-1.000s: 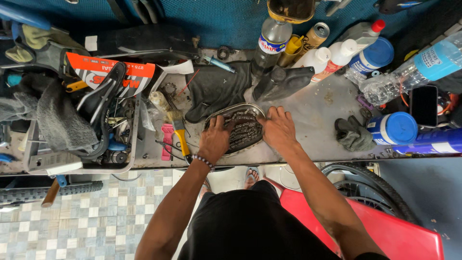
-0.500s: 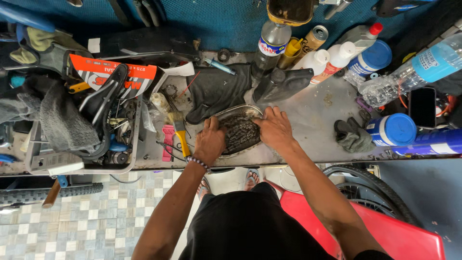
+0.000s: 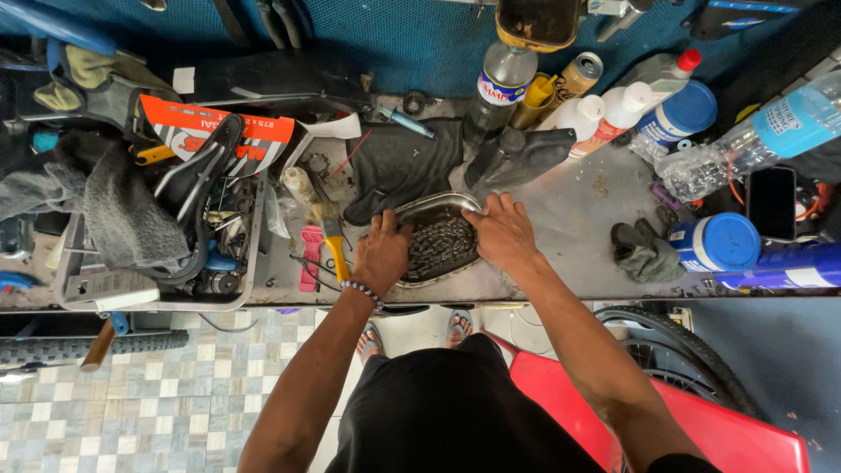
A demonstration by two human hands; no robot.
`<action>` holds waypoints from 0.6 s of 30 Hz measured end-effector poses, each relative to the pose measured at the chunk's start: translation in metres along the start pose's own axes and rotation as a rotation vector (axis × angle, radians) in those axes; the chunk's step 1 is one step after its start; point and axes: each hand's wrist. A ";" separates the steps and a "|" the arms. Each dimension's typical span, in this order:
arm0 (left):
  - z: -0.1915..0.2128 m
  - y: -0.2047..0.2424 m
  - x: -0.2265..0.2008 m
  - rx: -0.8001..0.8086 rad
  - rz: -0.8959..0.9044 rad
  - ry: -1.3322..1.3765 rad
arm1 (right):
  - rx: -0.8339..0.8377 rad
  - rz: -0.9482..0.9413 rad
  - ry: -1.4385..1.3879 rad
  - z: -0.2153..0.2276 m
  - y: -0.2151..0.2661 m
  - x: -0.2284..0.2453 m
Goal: The person cleans a bicycle chain in a metal tray using a brush and liquid, then wipes the workbench with a cloth. They also adjust a spoke on a bicycle wheel while kneeling.
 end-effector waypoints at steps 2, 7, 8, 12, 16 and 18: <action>-0.002 0.003 0.002 0.007 -0.006 0.005 | 0.025 0.008 -0.016 -0.004 0.001 0.000; -0.003 0.008 0.004 0.042 0.038 -0.012 | 0.026 0.026 -0.007 -0.002 0.003 0.000; 0.001 0.008 0.002 0.045 0.055 -0.029 | 0.029 0.031 0.001 0.001 0.004 0.001; 0.033 0.019 0.001 -0.017 0.294 -0.043 | -0.004 0.020 -0.051 0.010 0.004 0.007; 0.067 0.028 0.017 -0.029 0.644 0.012 | -0.209 0.013 -0.125 0.021 0.006 0.014; 0.069 0.035 0.024 0.011 0.690 0.022 | -0.230 0.007 -0.177 0.027 0.006 0.019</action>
Point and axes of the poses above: each hand's wrist, its own y-axis away from the middle knuckle, its own z-axis out of the back of the hand, x = y × z, and after that the axes turned 10 degrees about y, right-handed
